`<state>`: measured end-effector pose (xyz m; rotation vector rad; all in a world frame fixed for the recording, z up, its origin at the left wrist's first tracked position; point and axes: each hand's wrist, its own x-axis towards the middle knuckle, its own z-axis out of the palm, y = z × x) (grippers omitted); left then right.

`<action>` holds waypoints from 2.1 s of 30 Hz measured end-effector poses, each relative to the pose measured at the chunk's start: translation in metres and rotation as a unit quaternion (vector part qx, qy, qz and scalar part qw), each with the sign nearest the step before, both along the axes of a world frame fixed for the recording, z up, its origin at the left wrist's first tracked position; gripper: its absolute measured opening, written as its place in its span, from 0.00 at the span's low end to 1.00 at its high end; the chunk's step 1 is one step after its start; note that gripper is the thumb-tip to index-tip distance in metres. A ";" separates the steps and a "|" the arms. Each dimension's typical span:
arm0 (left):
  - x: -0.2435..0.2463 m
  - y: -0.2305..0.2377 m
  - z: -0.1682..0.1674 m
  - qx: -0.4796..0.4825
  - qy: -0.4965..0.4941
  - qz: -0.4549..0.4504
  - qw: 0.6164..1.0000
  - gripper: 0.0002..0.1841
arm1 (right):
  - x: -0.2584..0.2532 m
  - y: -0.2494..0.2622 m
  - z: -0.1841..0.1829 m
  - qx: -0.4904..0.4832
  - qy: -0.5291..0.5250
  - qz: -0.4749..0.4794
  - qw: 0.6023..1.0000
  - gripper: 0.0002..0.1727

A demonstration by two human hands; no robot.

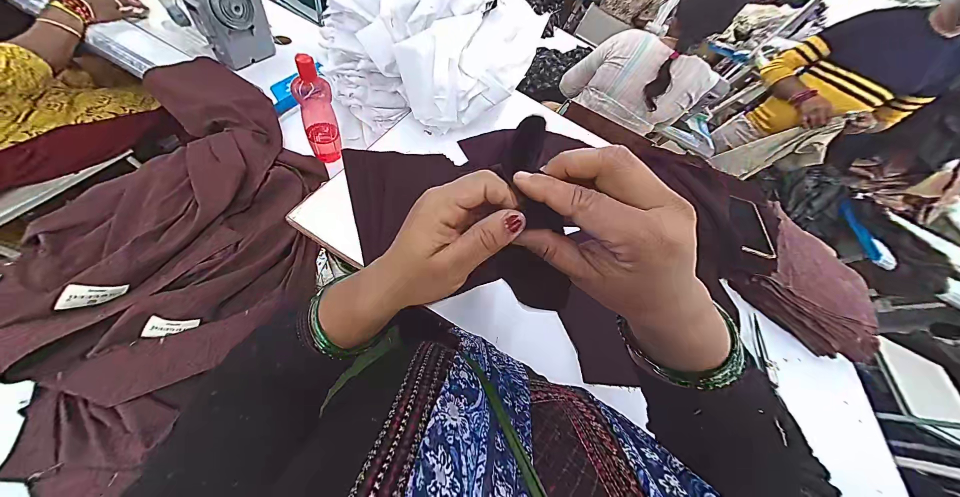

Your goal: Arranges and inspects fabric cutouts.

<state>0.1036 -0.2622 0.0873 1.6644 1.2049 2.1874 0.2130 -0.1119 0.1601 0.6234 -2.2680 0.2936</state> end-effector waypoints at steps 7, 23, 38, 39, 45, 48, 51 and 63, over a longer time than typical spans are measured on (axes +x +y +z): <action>-0.032 -0.047 -0.018 0.007 -0.222 0.133 0.966 0.17 | 0.012 0.049 -0.004 -0.127 -0.027 -0.059 0.990 0.15; -0.081 -0.055 -0.060 -0.040 -0.436 0.169 0.883 0.18 | -0.015 0.141 -0.046 -0.222 -0.154 -0.313 0.911 0.09; -0.050 -0.022 -0.047 -0.002 -0.003 0.124 0.992 0.58 | -0.003 0.009 0.006 -0.068 0.082 0.035 0.994 0.06; -0.051 -0.019 -0.063 -0.024 -0.055 0.014 0.998 0.55 | 0.003 0.011 0.006 -0.098 0.073 0.049 0.991 0.06; -0.036 0.006 -0.083 0.013 -0.184 -0.253 0.950 0.10 | -0.016 0.046 0.010 -0.184 0.053 0.078 0.978 0.09; -0.039 0.008 -0.086 -0.003 -0.311 -0.064 0.948 0.07 | -0.052 0.076 -0.009 -0.241 -0.039 -0.039 0.969 0.12; -0.059 0.014 -0.100 -0.188 -0.372 0.181 0.891 0.09 | -0.077 0.107 -0.048 -0.301 -0.207 -0.226 0.903 0.28; -0.143 0.040 -0.127 -0.360 -0.220 0.335 0.842 0.39 | 0.083 0.095 -0.196 -0.397 -0.345 -0.199 0.827 0.22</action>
